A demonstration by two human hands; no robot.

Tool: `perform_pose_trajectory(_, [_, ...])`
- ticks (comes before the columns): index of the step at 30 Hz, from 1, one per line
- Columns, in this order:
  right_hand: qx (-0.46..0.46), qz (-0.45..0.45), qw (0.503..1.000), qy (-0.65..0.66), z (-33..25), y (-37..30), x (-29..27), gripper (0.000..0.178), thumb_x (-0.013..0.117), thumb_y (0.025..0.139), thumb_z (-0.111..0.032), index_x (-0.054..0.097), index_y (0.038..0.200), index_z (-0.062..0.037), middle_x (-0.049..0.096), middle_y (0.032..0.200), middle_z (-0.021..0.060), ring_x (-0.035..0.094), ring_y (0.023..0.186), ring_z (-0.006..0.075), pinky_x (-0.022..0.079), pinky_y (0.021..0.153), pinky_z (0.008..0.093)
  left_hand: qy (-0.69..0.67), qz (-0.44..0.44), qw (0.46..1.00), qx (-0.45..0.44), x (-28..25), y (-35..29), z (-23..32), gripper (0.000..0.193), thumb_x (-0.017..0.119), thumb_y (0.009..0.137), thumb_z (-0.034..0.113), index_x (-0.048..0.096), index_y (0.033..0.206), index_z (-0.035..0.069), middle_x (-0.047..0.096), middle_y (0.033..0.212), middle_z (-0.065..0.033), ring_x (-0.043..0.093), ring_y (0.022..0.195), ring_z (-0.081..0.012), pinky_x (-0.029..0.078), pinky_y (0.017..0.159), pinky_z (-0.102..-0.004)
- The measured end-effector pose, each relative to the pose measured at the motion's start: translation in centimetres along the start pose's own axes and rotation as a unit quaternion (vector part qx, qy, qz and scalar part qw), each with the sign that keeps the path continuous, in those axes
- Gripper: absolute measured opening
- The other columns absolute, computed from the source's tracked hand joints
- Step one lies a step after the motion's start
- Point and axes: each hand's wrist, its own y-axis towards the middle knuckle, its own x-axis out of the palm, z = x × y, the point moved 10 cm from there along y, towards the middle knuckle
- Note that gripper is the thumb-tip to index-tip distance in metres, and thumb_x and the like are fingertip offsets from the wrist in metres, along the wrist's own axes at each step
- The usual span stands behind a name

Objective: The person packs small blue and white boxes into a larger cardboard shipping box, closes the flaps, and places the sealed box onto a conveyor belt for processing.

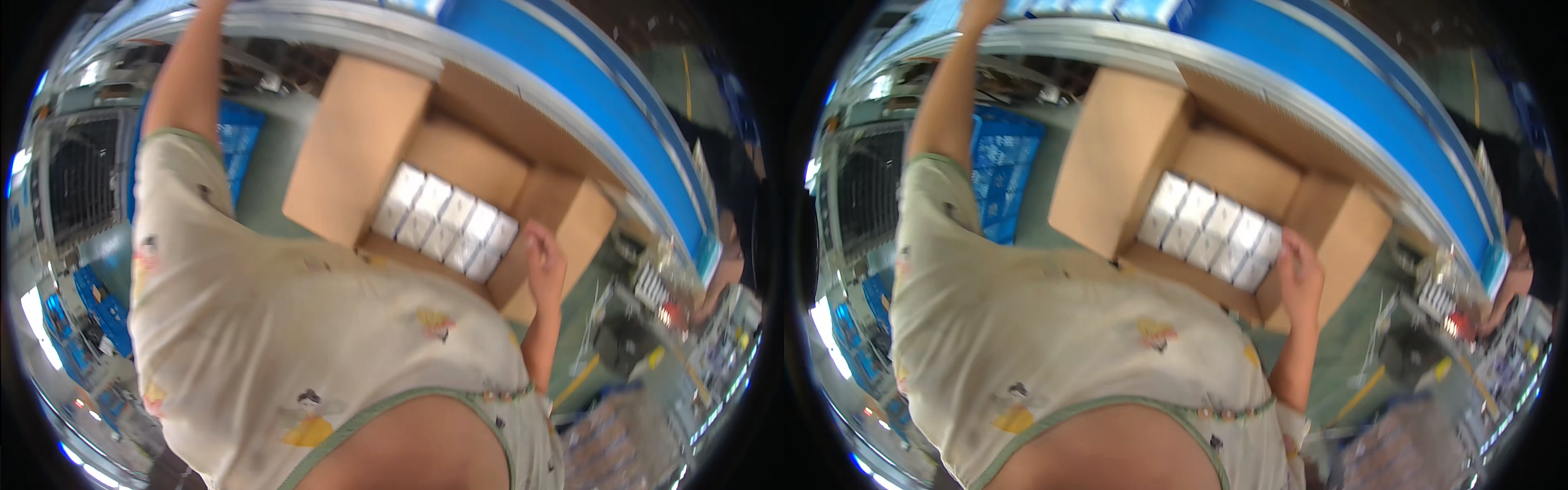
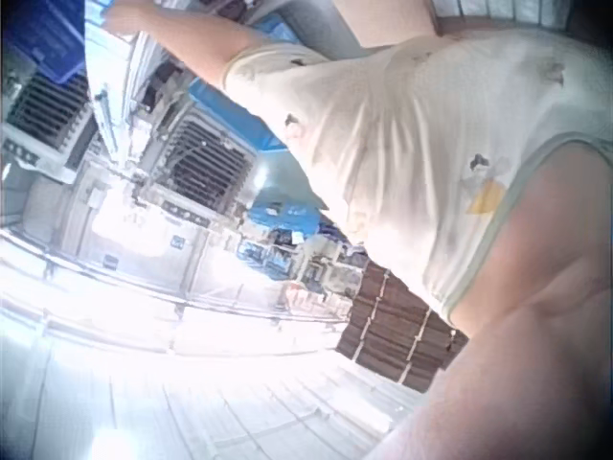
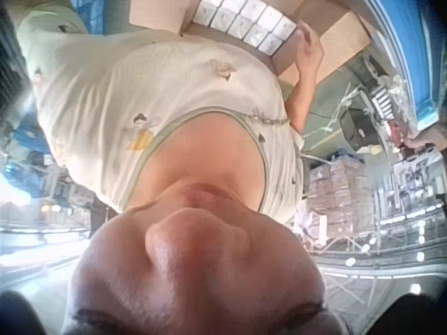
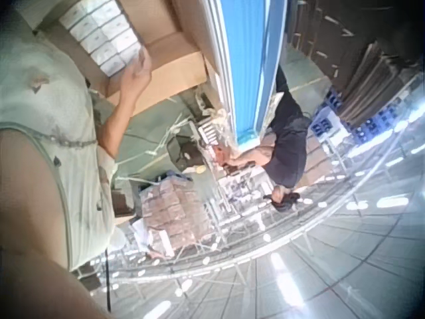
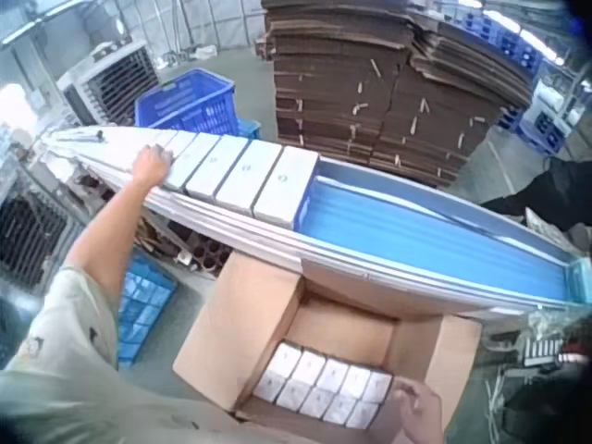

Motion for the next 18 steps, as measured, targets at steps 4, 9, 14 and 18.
perform_pose_trajectory(4, [-0.028, 0.047, 0.996, -0.068, -4.7, 1.6, -4.4, 0.020, 0.054, 0.084, -0.012, 0.061, 0.101, -0.0029, 0.063, 0.096, 0.0074, 0.057, 0.091, 0.0134, 0.042, 0.084, 0.0267, -0.055, -0.111, 0.990, 0.071, 1.2, 0.3, 4.7, 0.048, 0.049, 0.080, 0.039, 0.055, 0.104, -0.002, 0.053, 0.105, -0.0243, 0.051, 0.098, -0.0362, 0.040, 0.086, -0.0416])
perform_pose_trajectory(9, [-0.237, 0.192, 0.949, -0.084, -14.8, 10.0, -11.3, 0.030, 0.058, 0.083, -0.018, 0.058, 0.105, 0.0031, 0.061, 0.102, 0.0128, 0.056, 0.097, 0.0157, 0.042, 0.083, 0.0272, -0.349, -0.362, 0.863, 0.041, 0.9, -5.6, 14.0, 0.054, 0.058, 0.074, 0.048, 0.056, 0.108, 0.006, 0.052, 0.086, -0.0025, 0.048, 0.073, -0.0126, 0.040, 0.063, -0.0271])
perform_pose_trajectory(14, [-0.076, 0.033, 0.995, -0.052, -7.7, 23.2, -12.3, 0.049, 0.065, 0.074, -0.026, 0.050, 0.111, 0.0039, 0.059, 0.096, 0.0122, 0.056, 0.086, 0.0183, 0.044, 0.077, 0.0275, -0.269, -0.268, 0.899, 0.219, -2.0, -13.7, 28.8, 0.091, 0.061, 0.067, 0.060, 0.036, 0.123, -0.007, 0.049, 0.114, -0.0248, 0.050, 0.105, -0.0310, 0.040, 0.088, -0.0366])
perform_pose_trajectory(18, [-0.050, 0.013, 0.998, 0.044, -8.8, 22.7, -10.5, 0.046, 0.060, 0.072, -0.020, 0.050, 0.109, 0.0033, 0.058, 0.097, 0.0107, 0.055, 0.082, 0.0161, 0.044, 0.072, 0.0272, -0.411, -0.283, 0.848, 0.180, -1.0, -15.0, 30.4, 0.088, 0.068, 0.066, 0.052, 0.038, 0.119, -0.012, 0.049, 0.114, -0.0256, 0.048, 0.109, -0.0295, 0.038, 0.091, -0.0342])
